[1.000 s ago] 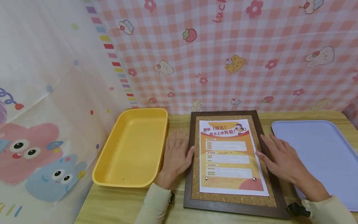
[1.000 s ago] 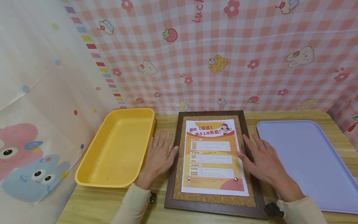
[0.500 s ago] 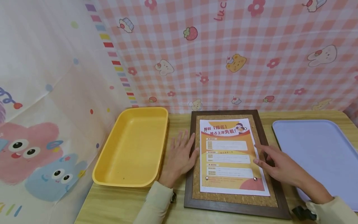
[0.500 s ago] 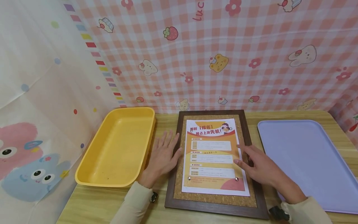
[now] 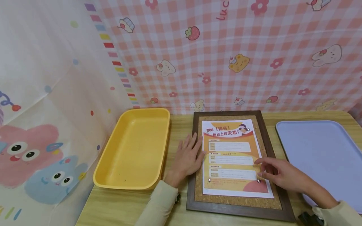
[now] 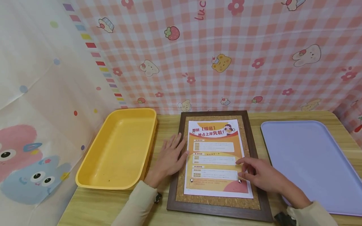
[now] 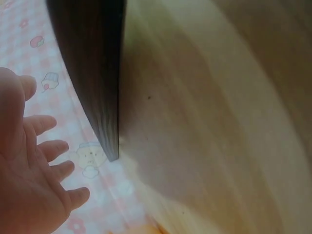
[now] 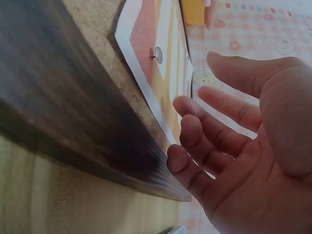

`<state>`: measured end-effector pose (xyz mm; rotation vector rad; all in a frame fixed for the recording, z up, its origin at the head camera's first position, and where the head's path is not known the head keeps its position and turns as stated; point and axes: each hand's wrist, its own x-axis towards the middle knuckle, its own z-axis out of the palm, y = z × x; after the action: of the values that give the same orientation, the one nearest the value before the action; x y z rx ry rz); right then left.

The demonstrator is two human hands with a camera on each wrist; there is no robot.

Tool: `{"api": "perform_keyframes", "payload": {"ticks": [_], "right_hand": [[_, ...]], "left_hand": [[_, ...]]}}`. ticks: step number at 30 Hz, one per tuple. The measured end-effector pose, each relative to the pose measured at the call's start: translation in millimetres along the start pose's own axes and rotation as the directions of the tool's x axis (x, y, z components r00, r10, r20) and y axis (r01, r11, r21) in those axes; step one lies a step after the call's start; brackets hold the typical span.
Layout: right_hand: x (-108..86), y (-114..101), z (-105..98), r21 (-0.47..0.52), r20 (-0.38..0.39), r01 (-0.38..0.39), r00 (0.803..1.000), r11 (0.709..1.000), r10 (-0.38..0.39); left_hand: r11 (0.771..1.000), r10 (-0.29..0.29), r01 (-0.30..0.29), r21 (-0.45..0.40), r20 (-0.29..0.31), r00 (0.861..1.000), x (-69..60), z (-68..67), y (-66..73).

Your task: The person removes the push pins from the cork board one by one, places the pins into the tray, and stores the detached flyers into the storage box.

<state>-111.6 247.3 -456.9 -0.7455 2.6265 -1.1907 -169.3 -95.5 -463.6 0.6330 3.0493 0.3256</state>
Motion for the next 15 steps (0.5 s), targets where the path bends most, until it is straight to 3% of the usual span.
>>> {"api": "perform_keyframes", "payload": {"ticks": [9,15], "right_hand": [[-3.1,6.6,2.9,0.08,0.078,0.046,0.996,0.996,-0.052],[-2.2,7.8,3.8,0.125,0.159,0.015,0.987,0.992,-0.035]], "left_hand": [[0.999,0.024,-0.023,-0.022,0.052,0.998,5.0,6.3,2.8],[0.999,0.033,-0.03,-0.038,0.077,0.997,6.2,5.0,4.2]]}}
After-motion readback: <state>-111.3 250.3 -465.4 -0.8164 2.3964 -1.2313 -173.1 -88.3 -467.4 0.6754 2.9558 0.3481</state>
